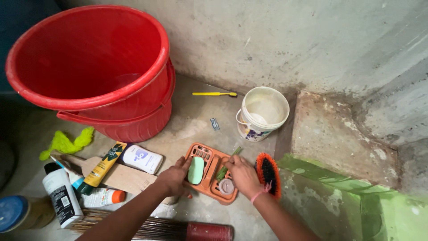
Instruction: The person arranges toiletry tubes, bottles and brushes on the floor of a washing area, scoops water from a red bucket using a small white bucket, and scrubs a concrete ledge and wall corner with a long-bristle brush. They then place toiletries and a sponge into a plastic caddy and wipe the items.
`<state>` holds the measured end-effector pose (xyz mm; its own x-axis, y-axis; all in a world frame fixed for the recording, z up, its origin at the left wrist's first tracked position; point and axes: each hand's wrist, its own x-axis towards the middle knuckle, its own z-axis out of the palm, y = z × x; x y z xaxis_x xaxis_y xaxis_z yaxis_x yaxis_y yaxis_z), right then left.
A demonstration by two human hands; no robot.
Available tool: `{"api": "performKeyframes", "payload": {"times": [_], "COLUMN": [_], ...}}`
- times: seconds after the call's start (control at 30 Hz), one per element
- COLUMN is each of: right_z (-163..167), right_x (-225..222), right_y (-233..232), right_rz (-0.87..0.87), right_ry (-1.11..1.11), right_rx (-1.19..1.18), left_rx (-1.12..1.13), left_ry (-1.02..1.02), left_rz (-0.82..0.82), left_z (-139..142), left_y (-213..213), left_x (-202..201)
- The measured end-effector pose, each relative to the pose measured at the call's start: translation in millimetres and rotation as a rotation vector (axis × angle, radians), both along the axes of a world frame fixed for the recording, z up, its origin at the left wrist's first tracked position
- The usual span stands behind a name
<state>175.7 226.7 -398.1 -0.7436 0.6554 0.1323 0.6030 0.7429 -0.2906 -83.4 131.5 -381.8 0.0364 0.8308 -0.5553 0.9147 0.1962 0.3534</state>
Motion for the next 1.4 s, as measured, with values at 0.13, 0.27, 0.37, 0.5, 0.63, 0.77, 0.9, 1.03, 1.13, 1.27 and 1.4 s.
{"api": "performKeyframes", "payload": {"times": [0.13, 0.27, 0.37, 0.5, 0.63, 0.77, 0.9, 1.03, 1.13, 1.27, 1.4], "right_z": [-8.2, 12.2, 31.2, 39.2, 31.3, 16.7, 4.8, 0.8, -0.5, -7.7, -16.6], "right_x": [-8.8, 4.1, 12.8, -6.6, -19.7, -8.9, -2.4, 2.9, 3.0, -25.5, -75.3], "right_y": [15.8, 33.5, 41.2, 34.3, 5.2, -27.6, -36.3, -32.2, -31.8, -37.7, -43.8], "right_rz": [0.034, -0.053, -0.276, -0.395, -0.349, -0.197, -0.166, -0.21, -0.375, -0.45, -0.203], "right_ry": [-0.219, -0.296, -0.169, -0.052, -0.25, -0.189, -0.112, -0.045, 0.043, 0.487, 0.605], "right_rx": [0.139, 0.167, 0.012, 0.043, -0.255, -0.295, -0.318, -0.34, -0.464, -0.73, -0.933], "left_rx": [-0.018, -0.047, -0.258, -0.078, -0.148, -0.198, 0.047, 0.094, -0.022, -0.159, -0.302], "left_ry": [-0.013, -0.046, 0.0, 0.271, 0.38, 0.155, 0.152, 0.196, 0.019, -0.805, -1.036], "left_rz": [0.027, 0.108, 0.201, -0.091, -0.303, -0.063, 0.126, 0.057, 0.056, 0.397, 0.472], "left_z": [2.4, 7.0, -1.5, -34.5, -63.3, -61.5, -39.1, -17.2, -8.8, -6.5, -2.8], "left_y": [-0.5, -10.2, -21.1, -42.0, -55.0, -53.2, -23.6, 10.4, 21.4, 10.2, -1.3], "left_x": [-2.6, -8.5, -13.4, -14.8, -27.8, -57.2, -74.3, -56.6, -33.8, -14.8, -40.3]}}
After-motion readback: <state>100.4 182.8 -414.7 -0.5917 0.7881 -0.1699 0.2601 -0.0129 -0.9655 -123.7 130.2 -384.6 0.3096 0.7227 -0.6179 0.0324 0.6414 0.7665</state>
